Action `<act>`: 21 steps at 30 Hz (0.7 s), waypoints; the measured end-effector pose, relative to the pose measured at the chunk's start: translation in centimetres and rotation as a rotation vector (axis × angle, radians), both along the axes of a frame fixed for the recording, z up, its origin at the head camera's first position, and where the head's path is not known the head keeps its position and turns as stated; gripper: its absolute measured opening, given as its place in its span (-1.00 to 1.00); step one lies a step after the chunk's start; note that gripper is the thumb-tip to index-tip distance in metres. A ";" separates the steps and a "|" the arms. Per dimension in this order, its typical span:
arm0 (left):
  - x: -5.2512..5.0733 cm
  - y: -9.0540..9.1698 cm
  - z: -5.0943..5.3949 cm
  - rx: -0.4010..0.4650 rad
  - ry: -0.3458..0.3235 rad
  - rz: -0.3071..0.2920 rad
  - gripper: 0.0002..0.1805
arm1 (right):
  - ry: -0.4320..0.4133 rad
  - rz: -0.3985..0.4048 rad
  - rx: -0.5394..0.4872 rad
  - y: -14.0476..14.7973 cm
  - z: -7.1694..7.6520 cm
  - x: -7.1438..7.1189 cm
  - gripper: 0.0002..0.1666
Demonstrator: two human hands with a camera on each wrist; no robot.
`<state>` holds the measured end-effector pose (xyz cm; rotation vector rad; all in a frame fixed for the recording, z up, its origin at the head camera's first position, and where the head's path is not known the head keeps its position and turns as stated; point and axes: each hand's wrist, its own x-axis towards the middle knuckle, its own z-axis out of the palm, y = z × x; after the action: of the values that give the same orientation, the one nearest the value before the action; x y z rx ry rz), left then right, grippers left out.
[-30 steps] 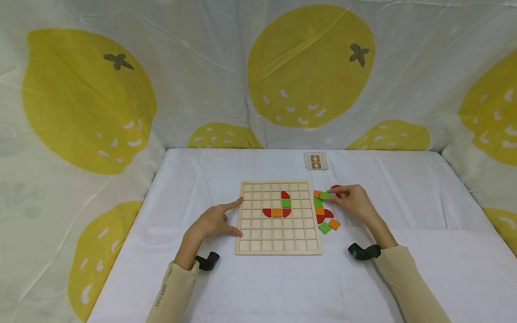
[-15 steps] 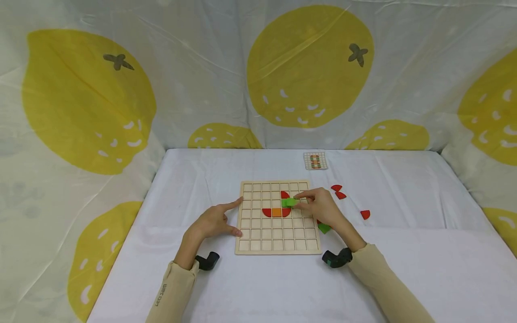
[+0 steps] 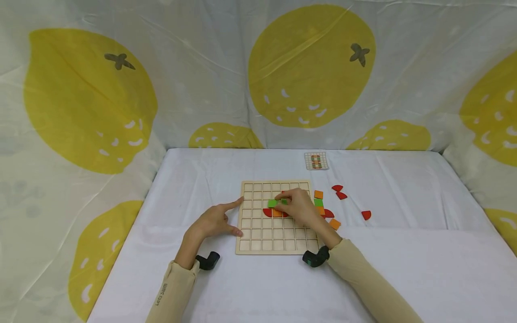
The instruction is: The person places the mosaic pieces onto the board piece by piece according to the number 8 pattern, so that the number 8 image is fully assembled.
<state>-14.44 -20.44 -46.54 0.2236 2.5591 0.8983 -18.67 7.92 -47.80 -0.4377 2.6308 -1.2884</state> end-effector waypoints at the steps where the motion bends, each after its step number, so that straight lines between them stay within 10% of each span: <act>1: 0.0 0.0 0.0 -0.001 -0.001 0.000 0.20 | 0.002 0.000 -0.004 -0.2 0.0 0.0 -0.71; 21: 0.0 0.0 0.1 0.001 -0.017 0.007 0.21 | 0.029 0.025 -0.017 -0.4 -1.0 -0.4 -0.73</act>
<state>-14.47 -20.46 -46.41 0.2059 2.5455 0.9002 -19.10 7.47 -48.84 -0.4932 2.6307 -1.3079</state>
